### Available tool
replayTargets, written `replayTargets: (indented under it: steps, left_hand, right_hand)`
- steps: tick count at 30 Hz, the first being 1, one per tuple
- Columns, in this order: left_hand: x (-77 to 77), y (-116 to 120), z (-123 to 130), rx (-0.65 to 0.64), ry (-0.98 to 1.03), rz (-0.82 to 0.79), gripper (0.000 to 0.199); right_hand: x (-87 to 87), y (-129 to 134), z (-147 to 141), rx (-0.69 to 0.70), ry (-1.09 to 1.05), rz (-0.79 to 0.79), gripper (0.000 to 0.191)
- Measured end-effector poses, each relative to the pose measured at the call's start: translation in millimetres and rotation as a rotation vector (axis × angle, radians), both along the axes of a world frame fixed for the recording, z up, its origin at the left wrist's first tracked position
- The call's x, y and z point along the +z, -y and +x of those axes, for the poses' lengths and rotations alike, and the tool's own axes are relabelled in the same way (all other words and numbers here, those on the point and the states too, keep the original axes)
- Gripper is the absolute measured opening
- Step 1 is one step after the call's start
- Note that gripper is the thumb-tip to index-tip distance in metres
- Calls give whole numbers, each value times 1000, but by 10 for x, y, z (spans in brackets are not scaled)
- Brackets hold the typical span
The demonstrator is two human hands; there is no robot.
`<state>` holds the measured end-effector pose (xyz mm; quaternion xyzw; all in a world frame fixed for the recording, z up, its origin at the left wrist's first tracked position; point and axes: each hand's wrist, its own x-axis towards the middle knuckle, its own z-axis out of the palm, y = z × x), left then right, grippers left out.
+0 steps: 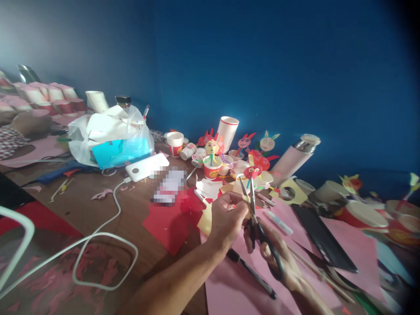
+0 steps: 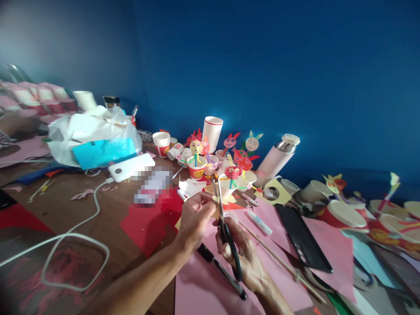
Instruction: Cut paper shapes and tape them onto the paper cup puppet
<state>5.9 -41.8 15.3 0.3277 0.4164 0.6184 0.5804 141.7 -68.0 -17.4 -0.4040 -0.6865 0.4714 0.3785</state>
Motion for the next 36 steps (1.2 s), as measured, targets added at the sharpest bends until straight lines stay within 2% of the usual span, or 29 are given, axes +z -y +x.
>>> replayTargets:
  steps: [36]
  left_hand:
    - [-47, -18, 6, -37, 40, -3, 6]
  right_hand:
    - [23, -1, 8, -43, 22, -36, 58]
